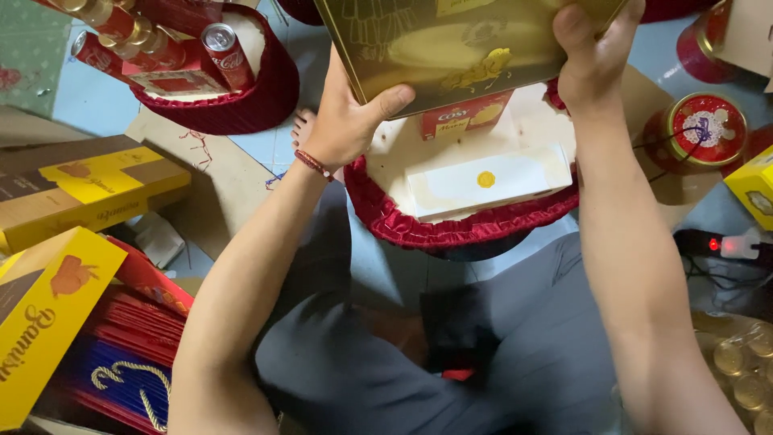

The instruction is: The person sits on the floor and packs a red velvet gift basket with various items. They use a hot glue gun to secure a large gold box at the back of the basket, then arrange several smaller boxes of snacks and food products inside. The person also places a small decorative box and a bottle into the basket.

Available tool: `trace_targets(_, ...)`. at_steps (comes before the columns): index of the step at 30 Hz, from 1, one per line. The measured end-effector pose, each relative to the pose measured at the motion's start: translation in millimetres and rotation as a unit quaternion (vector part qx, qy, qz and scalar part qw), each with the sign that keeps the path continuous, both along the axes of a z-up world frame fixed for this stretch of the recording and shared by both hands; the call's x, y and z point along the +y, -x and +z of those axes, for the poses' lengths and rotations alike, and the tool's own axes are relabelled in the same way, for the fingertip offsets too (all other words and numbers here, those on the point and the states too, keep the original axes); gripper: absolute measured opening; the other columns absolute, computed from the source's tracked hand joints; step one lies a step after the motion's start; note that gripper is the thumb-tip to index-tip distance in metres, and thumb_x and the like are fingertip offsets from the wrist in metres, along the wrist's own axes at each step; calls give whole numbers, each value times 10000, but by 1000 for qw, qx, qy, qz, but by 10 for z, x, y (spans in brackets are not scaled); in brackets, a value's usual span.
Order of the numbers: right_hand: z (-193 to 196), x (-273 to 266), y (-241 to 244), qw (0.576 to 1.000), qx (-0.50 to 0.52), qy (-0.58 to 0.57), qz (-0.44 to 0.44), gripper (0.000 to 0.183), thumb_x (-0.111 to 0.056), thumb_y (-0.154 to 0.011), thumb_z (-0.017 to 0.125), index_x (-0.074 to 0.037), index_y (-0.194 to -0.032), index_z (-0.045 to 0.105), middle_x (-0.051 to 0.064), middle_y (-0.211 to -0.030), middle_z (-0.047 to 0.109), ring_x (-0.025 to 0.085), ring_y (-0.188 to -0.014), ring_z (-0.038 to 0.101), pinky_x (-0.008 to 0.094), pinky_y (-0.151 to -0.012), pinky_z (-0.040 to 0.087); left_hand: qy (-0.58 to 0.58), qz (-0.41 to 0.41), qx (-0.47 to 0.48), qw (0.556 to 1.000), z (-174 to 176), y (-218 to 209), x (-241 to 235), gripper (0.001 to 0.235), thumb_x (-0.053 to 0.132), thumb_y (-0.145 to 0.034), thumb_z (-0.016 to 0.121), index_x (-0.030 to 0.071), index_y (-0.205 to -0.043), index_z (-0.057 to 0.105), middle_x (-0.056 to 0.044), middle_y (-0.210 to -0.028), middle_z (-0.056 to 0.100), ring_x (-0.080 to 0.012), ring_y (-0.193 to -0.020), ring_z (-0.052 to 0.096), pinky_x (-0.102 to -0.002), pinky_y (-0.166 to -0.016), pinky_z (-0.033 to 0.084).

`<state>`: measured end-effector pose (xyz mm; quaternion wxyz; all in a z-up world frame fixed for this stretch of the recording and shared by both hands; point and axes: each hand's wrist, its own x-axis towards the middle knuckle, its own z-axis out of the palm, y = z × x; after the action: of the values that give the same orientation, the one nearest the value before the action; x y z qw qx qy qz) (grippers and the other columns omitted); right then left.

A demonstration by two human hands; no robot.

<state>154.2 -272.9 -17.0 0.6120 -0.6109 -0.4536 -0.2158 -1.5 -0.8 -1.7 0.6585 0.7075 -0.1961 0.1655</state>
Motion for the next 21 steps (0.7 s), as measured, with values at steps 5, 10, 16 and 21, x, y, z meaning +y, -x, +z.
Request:
trace_targets(5,-15,-3,-4,1000,17,-18,14,571,-506,-1093,595,-17,-1369,492,185,-1230,582,345,-1107,578,460,-1000,456,9,-4,-4,1000,-31,-13,3,578,56,-1022,762,111,-1453,381,-141,-1341,616,-276,-1209,679,-393,-1064,601)
trace_targets(10,-13,-2,-14,1000,-2,-5,3,579,-515,-1105,574,7,-1350,510,211,-1202,603,373,-1073,615,472,-966,476,-9,11,1,1000,-9,-2,4,590,110,-1014,778,96,-1448,379,-144,-1345,611,-272,-1211,673,-389,-1060,598)
trace_targets(16,18,4,-4,1000,9,-11,15,556,-505,-1103,597,5,-1316,541,176,-1170,619,339,-1030,617,450,-938,476,1,2,3,1000,-12,-11,8,592,79,-1011,775,96,-1450,379,-146,-1335,614,-274,-1202,676,-386,-1049,600)
trace_targets(21,3,2,-20,1000,7,-6,2,624,-577,-1066,589,2,-1294,549,172,-1131,615,333,-994,614,449,-895,485,-1,4,-2,1000,-4,-10,5,590,71,-1004,779,95,-1443,385,-145,-1335,609,-280,-1206,672,-394,-1057,596)
